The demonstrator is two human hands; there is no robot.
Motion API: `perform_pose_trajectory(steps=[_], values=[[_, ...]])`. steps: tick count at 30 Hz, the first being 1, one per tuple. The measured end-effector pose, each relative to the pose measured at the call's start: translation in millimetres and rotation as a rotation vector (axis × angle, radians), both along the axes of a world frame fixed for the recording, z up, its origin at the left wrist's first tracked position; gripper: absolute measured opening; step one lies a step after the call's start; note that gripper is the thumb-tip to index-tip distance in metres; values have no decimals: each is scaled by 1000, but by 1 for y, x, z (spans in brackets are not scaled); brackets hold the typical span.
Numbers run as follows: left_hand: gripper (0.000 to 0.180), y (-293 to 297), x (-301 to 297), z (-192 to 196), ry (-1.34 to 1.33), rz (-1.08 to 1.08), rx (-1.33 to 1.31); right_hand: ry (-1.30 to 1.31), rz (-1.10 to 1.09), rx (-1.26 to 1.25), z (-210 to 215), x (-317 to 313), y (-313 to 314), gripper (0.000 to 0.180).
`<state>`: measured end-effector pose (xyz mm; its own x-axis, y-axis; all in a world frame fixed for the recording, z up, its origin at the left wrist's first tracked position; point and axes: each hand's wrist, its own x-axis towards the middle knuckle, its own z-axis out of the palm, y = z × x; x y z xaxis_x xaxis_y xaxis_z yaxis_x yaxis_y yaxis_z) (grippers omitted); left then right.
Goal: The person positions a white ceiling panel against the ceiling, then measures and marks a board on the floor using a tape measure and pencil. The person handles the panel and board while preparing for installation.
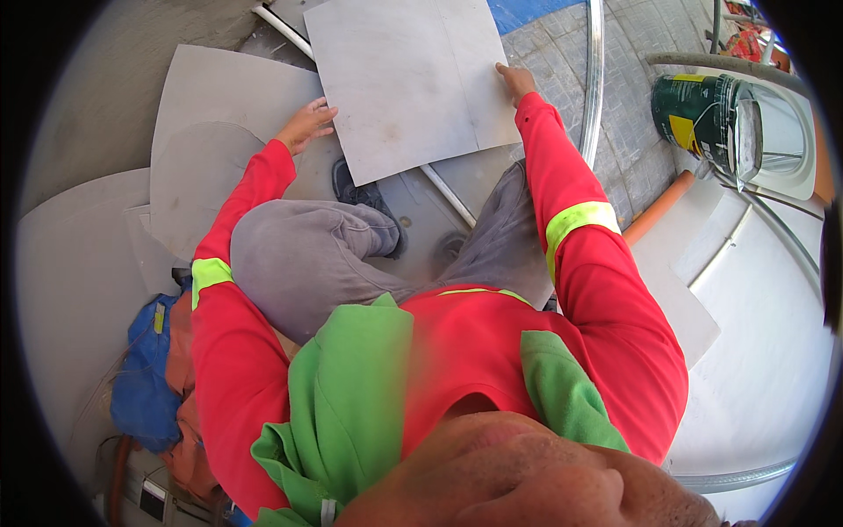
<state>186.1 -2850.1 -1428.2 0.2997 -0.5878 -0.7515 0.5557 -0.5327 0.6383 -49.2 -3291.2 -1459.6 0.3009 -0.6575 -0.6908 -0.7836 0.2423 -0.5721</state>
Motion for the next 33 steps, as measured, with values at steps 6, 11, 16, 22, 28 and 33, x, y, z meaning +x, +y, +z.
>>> perform_pose_trajectory(steps=[6, 11, 16, 22, 28, 33], values=[[77, -4, 1, -4, -35, 68, 114, -63, -71, -60, -26, -4, 5, 59], [59, -9, 9, -3, -53, 127, 155, -128, -104, -179, -2, -11, 39, 57], [55, -13, 13, -3, -131, 139, 217, -86, -241, -76, 27, -29, 72, 58], [70, -49, 45, 14, -333, 70, 95, -257, -503, -8, -12, -54, 110, 61], [90, -99, 59, 38, -726, -129, 153, -435, -878, 241, 13, -77, 156, 65], [86, -120, 46, 68, -902, -239, 29, -516, -1141, 275, 56, -73, 172, 66]])
